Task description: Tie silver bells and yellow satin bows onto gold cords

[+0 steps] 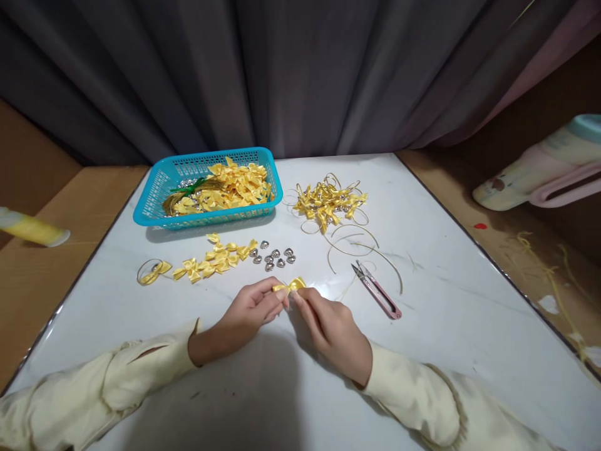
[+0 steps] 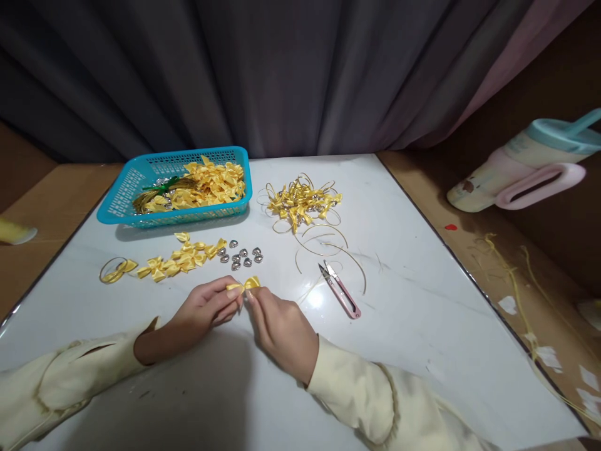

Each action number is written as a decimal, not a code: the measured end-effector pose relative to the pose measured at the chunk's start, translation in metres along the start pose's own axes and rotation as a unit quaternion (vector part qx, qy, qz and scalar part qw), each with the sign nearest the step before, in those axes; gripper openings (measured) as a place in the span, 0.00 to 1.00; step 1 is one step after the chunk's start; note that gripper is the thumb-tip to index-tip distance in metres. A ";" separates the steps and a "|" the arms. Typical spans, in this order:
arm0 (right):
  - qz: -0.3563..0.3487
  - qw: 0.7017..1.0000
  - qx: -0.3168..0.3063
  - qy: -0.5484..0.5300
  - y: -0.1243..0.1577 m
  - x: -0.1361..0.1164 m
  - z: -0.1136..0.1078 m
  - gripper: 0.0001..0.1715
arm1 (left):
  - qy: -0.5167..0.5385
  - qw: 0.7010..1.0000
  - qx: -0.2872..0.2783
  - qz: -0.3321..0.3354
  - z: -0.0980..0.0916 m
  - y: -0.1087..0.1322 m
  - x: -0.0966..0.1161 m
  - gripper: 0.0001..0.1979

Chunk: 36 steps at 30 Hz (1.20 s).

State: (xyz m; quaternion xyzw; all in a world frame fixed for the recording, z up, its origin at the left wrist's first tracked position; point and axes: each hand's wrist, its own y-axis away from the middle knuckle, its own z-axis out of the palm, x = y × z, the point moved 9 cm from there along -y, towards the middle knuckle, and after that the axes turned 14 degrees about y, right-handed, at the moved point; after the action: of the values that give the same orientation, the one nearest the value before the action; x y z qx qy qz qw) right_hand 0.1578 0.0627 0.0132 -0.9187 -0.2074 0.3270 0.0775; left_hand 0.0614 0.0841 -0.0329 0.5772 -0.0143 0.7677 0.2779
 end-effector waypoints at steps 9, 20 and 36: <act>0.041 0.988 0.046 -0.140 -0.004 0.007 -0.012 0.10 | -0.058 0.998 -0.033 -0.017 0.006 0.002 0.003 0.15; -0.146 0.956 0.153 0.202 0.003 -0.027 -0.027 0.09 | 0.000 0.999 0.042 0.018 -0.001 -0.005 0.000 0.14; -0.199 0.956 0.052 0.210 0.000 -0.034 -0.002 0.09 | -0.068 0.997 -0.029 0.014 0.008 0.002 0.005 0.09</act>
State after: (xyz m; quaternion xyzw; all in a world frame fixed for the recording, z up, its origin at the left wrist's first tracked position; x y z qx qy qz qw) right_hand 0.1348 0.0479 0.0342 -0.9017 -0.3473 0.1147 0.2305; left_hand 0.0669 0.0821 -0.0251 0.6191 -0.0636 0.7301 0.2822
